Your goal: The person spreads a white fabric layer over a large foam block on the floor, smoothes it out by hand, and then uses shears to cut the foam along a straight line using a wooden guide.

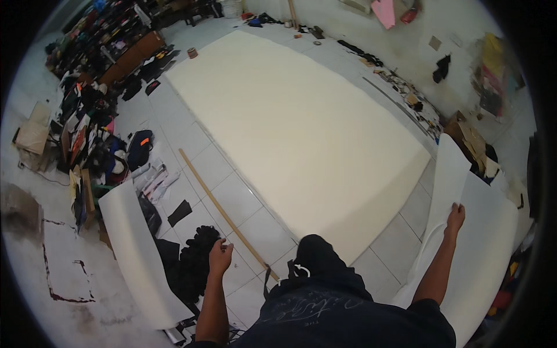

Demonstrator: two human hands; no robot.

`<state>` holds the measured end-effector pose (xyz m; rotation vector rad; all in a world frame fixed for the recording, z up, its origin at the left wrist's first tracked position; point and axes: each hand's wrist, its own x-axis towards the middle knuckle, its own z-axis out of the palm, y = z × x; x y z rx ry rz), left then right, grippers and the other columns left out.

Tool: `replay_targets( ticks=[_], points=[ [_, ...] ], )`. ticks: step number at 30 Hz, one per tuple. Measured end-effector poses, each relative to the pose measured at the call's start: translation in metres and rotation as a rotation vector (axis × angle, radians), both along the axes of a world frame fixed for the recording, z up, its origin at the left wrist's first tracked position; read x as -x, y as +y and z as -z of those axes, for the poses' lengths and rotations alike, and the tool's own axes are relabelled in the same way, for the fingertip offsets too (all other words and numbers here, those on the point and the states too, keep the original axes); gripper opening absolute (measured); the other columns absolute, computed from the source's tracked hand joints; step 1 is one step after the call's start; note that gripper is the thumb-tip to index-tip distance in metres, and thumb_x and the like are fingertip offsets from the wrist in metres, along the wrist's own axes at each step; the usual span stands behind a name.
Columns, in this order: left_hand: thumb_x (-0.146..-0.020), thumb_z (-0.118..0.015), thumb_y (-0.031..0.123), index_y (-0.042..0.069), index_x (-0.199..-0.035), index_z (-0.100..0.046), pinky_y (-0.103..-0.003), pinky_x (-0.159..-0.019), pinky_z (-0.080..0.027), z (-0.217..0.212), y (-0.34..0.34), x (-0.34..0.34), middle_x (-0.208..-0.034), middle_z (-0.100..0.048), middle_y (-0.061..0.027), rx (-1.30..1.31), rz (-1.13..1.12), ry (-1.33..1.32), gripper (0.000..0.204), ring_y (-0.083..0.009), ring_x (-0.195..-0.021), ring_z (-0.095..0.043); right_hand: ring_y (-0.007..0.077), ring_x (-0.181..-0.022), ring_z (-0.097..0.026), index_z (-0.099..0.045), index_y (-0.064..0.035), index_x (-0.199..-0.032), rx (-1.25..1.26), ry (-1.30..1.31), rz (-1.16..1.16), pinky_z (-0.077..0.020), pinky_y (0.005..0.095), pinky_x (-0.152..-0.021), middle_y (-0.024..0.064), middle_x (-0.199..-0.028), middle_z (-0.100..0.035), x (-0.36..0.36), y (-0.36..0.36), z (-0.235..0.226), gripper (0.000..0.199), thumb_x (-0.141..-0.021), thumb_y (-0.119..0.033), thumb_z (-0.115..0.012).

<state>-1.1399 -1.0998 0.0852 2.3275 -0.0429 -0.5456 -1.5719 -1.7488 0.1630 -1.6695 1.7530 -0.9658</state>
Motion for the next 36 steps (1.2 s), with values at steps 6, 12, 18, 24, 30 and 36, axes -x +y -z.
replay_targets(
  ticks=[6, 12, 18, 24, 30, 36],
  points=[
    [-0.083, -0.064, 0.030, 0.001, -0.120, -0.054, -0.034, -0.081, -0.049, -0.018, -0.017, -0.114, -0.105, -0.064, -0.0180, 0.134, 0.158, 0.089, 0.049, -0.0270, -0.094, -0.063, 0.0200, -0.087, -0.056, -0.056, 0.0044, -0.109, 0.043, -0.140, -0.076, -0.0419, 0.0310, -0.081, 0.0115, -0.097, -0.061, -0.159, -0.036, -0.040, 0.031, -0.090, -0.019, -0.050],
    [-0.081, -0.062, 0.033, -0.001, -0.114, -0.058, -0.037, -0.088, -0.045, 0.083, 0.118, -0.224, -0.110, -0.062, -0.0194, -0.156, -0.111, 0.056, 0.047, -0.0310, -0.102, -0.060, 0.0215, -0.091, -0.057, -0.056, 0.0054, -0.110, -0.029, -0.072, -0.157, -0.0419, 0.0319, -0.083, 0.0134, -0.102, -0.061, -0.340, -0.050, -0.045, 0.033, -0.088, -0.018, -0.050],
    [-0.080, -0.055, 0.027, 0.002, -0.076, -0.063, -0.040, -0.057, -0.046, 0.102, 0.270, -0.180, -0.069, -0.063, -0.0136, -0.485, 0.035, 0.313, 0.027, -0.0270, -0.064, -0.062, 0.0256, -0.100, -0.056, -0.054, 0.0078, -0.115, -0.017, 0.049, -0.167, -0.0412, 0.0342, -0.089, 0.0171, -0.110, -0.060, -0.478, -0.082, 0.018, 0.041, -0.084, -0.020, -0.052],
    [-0.087, -0.049, 0.030, 0.004, -0.082, -0.061, -0.041, -0.058, -0.045, 0.079, 0.254, -0.213, -0.068, -0.062, -0.0101, -0.407, -0.260, 0.682, 0.030, -0.0242, -0.065, -0.061, 0.0257, -0.088, -0.057, -0.057, 0.0092, -0.107, -0.070, 0.020, -0.071, -0.0446, 0.0359, -0.080, 0.0174, -0.099, -0.062, -0.601, -0.062, 0.050, 0.037, -0.081, -0.017, -0.050],
    [-0.088, -0.048, 0.036, 0.003, -0.089, -0.062, -0.042, -0.064, -0.046, 0.120, 0.280, -0.414, -0.070, -0.062, -0.0113, -0.338, -0.294, 0.613, 0.036, -0.0255, -0.067, -0.060, 0.0272, -0.077, -0.059, -0.059, 0.0088, -0.101, -0.072, 0.027, 0.070, -0.0465, 0.0384, -0.074, 0.0174, -0.088, -0.063, -0.681, -0.053, 0.065, 0.033, -0.081, -0.014, -0.045],
    [-0.089, -0.054, 0.032, 0.002, -0.103, -0.061, -0.035, -0.064, -0.046, 0.088, 0.368, -0.805, -0.069, -0.059, -0.0092, -0.349, -0.360, -0.005, 0.034, -0.0200, -0.065, -0.057, 0.0318, -0.093, -0.060, -0.057, 0.0081, -0.109, -0.056, 0.319, 0.084, -0.0455, 0.0394, -0.084, 0.0209, -0.102, -0.063, -0.833, -0.046, 0.057, 0.038, -0.083, -0.019, -0.047]
  ],
)
